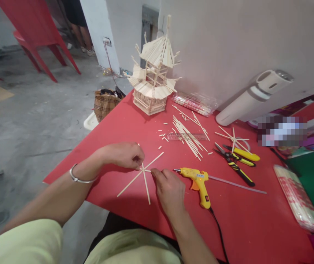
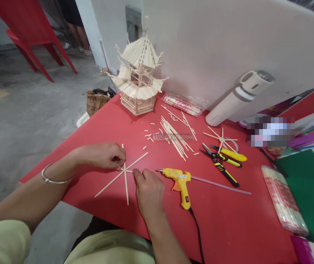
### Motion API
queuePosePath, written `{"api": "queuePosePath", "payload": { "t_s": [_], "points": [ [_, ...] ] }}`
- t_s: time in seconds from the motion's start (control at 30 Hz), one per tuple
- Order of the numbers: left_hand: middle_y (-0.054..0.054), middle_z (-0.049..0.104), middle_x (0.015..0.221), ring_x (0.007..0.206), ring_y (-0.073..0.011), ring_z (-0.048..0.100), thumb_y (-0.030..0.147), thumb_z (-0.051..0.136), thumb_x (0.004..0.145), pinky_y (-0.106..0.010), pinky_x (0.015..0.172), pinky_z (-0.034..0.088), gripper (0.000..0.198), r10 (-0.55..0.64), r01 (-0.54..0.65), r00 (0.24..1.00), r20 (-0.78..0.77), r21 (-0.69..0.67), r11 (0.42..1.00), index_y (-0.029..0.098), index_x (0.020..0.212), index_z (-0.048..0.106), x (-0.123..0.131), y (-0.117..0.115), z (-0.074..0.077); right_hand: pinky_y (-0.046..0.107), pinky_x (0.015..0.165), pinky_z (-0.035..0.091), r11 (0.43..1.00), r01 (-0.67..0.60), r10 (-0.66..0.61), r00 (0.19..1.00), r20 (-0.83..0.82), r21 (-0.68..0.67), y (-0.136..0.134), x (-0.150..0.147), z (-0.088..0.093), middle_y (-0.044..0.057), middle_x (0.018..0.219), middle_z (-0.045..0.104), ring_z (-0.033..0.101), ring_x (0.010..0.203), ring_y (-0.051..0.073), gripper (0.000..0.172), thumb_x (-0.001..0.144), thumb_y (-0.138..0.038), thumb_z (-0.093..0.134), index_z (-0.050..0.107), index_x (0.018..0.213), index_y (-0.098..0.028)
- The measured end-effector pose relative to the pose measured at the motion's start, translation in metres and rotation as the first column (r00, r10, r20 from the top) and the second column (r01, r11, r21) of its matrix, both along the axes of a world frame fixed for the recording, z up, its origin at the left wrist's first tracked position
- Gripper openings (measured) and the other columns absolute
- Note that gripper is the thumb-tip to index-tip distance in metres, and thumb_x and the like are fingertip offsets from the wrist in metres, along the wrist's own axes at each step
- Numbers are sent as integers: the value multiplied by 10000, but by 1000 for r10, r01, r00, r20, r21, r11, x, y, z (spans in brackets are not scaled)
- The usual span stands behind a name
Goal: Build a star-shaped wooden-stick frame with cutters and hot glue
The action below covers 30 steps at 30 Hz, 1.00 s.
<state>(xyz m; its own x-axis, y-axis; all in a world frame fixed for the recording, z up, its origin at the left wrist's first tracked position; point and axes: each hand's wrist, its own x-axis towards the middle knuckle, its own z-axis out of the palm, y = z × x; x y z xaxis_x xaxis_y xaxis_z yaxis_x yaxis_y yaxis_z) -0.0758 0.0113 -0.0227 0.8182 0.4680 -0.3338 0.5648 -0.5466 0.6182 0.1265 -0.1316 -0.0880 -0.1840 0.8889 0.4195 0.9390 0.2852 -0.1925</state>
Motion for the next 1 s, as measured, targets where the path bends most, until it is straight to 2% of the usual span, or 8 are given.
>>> {"api": "queuePosePath", "payload": {
  "t_s": [0.4, 0.7, 1.0],
  "points": [
    [16, 581, 620, 597, -122, 468, 235, 643, 773, -255, 605, 336, 190, 3, -3, 1000, 2, 11, 1000, 184, 609, 562, 2, 0, 1, 311, 593, 244, 1000, -6, 6, 1000, 26, -3, 1, -1, 3, -7, 689, 570, 468, 628, 148, 267, 1020, -168, 514, 760, 1045, -268],
    [14, 562, 617, 600, -123, 480, 287, 636, 805, -257, 609, 338, 235, -30, 29, 999, 30, 28, 999, 181, 620, 537, -2, 2, -8, 306, 598, 259, 1000, -9, 8, 1000, 3, 23, 1, -1, 1, -8, 691, 582, 494, 630, 141, 281, 1073, -308, 479, 751, 1119, -255],
    [16, 541, 608, 593, -125, 465, 278, 621, 795, -267, 589, 314, 230, -16, 16, 1000, 13, 24, 1000, 184, 606, 528, 1, 1, -2, 311, 592, 266, 1000, 5, -5, 1000, 0, 7, 1, -2, -1, -6, 694, 601, 512, 622, 141, 315, 1084, -316, 452, 760, 1059, -258]
  ]
}}
